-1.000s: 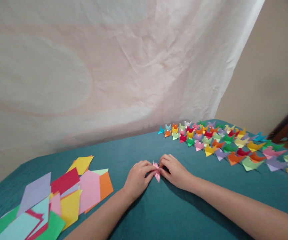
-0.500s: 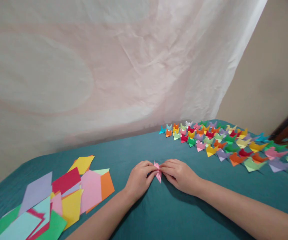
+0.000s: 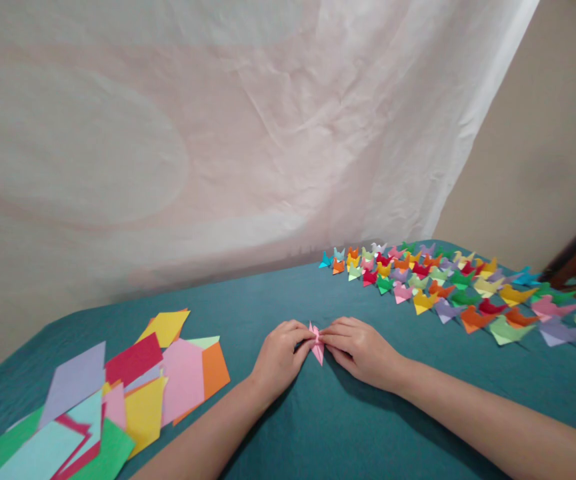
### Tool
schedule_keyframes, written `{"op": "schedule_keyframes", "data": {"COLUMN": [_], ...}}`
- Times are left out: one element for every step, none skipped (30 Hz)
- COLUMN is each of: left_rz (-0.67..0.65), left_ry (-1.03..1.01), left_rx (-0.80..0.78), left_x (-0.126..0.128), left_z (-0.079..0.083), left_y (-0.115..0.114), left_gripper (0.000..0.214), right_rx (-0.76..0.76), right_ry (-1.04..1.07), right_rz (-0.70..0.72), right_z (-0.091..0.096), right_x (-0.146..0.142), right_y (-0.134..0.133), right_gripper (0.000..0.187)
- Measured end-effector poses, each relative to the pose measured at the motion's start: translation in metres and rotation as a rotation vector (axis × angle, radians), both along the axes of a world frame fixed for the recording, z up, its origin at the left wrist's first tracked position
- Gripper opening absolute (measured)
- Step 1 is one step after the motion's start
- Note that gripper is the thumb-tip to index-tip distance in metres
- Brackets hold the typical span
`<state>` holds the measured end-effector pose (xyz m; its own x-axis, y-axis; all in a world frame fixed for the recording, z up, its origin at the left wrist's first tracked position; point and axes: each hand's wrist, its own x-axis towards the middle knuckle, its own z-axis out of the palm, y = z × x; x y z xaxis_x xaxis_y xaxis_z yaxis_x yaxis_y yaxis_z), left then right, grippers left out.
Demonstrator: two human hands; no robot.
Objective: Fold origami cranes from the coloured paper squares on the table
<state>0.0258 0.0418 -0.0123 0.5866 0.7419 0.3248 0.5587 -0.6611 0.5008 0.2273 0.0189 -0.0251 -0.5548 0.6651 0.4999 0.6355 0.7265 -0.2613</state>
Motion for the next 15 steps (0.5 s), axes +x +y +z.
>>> {"op": "schedule_keyframes", "data": {"left_rz": [0.001, 0.001, 0.001, 0.001, 0.001, 0.001, 0.003, 0.003, 0.003, -0.001, -0.007, -0.015, -0.023, -0.030, -0.033], "left_ry": [-0.003, -0.003, -0.002, 0.000, 0.003, 0.008, 0.016, 0.030, 0.051, 0.081, 0.120, 0.166, 0.219, 0.274, 0.328], "left_rx": [0.003, 0.005, 0.006, 0.008, 0.012, 0.017, 0.026, 0.040, 0.059, 0.083, 0.114, 0.150, 0.188, 0.227, 0.264], "left_x": [0.000, 0.000, 0.000, 0.000, 0.000, 0.000, 0.000, -0.001, -0.001, -0.001, -0.002, -0.002, -0.003, -0.003, -0.003], "left_z": [0.000, 0.000, 0.001, 0.001, 0.001, 0.001, 0.001, 0.000, 0.000, 0.000, 0.001, 0.001, 0.001, 0.002, 0.003], "left_y": [0.000, 0.000, 0.000, 0.000, 0.000, 0.000, 0.000, 0.000, -0.001, -0.001, -0.002, -0.003, -0.004, -0.005, -0.006], "left_gripper": [0.017, 0.017, 0.017, 0.018, 0.018, 0.018, 0.018, 0.018, 0.019, 0.019, 0.020, 0.020, 0.020, 0.020, 0.019], "right_rx": [-0.009, -0.017, -0.023, -0.030, -0.037, -0.045, -0.056, -0.067, -0.078, -0.087, -0.093, -0.097, -0.097, -0.095, -0.092], "right_ry": [0.001, 0.004, 0.008, 0.016, 0.026, 0.038, 0.050, 0.059, 0.066, 0.069, 0.070, 0.069, 0.068, 0.067, 0.064], "right_rz": [-0.002, -0.005, -0.011, -0.019, -0.031, -0.041, -0.049, -0.056, -0.058, -0.058, -0.057, -0.056, -0.056, -0.056, -0.056], "right_z": [-0.001, -0.001, -0.002, -0.003, -0.003, -0.004, -0.004, -0.005, -0.005, -0.005, -0.005, -0.005, -0.005, -0.005, -0.005], "right_x": [0.000, -0.001, -0.001, -0.001, -0.002, -0.002, -0.003, -0.003, -0.003, -0.003, -0.003, -0.003, -0.004, -0.004, -0.004], "right_y": [0.001, 0.002, 0.004, 0.005, 0.007, 0.008, 0.009, 0.010, 0.011, 0.011, 0.011, 0.011, 0.011, 0.010, 0.010], "right_gripper": [0.021, 0.020, 0.019, 0.018, 0.017, 0.016, 0.015, 0.015, 0.014, 0.014, 0.014, 0.013, 0.013, 0.013, 0.014]}}
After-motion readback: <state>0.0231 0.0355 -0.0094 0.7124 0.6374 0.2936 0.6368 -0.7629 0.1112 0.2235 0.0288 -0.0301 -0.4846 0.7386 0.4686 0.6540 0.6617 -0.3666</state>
